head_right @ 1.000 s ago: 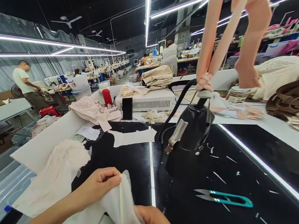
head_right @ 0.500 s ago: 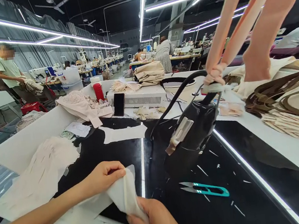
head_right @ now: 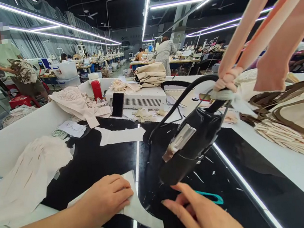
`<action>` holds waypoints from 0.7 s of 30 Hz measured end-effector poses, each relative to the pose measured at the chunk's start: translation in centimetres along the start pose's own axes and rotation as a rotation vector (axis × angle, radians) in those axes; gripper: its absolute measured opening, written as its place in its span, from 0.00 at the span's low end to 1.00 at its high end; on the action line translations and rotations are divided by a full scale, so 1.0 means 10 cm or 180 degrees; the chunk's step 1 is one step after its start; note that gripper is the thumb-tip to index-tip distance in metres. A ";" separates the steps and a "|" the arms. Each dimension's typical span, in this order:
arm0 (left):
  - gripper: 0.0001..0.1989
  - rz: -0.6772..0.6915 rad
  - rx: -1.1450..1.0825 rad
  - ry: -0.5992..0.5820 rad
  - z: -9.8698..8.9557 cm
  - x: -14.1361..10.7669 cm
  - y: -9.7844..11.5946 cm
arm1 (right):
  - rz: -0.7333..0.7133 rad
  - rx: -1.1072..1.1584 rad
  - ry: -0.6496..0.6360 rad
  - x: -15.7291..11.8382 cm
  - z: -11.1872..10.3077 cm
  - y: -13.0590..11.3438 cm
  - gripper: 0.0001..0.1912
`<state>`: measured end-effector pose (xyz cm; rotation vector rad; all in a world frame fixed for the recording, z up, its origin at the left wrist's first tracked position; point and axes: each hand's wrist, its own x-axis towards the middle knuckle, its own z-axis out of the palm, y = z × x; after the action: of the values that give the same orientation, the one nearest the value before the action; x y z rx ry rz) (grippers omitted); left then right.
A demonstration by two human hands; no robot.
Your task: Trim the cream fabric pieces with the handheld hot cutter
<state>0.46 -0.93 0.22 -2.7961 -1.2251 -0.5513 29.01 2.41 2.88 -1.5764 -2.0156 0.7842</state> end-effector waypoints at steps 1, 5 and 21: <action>0.01 0.0004 0.0031 -0.0008 0.00 -0.01 0.02 | -0.0019 0.0037 0.0198 0.04 -0.07 0.01 0.26; 0.04 0.0100 -0.0014 0.0012 -0.04 -0.02 0.10 | -0.0516 0.0751 0.0606 0.22 -0.19 -0.23 0.34; 0.10 0.0159 -0.0220 0.0176 0.01 -0.01 0.04 | -0.0972 0.1546 0.1462 0.08 0.15 -0.59 0.41</action>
<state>0.77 -1.23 0.11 -2.8380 -1.1442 -0.6755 23.64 1.90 5.80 -1.0255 -1.5332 0.6534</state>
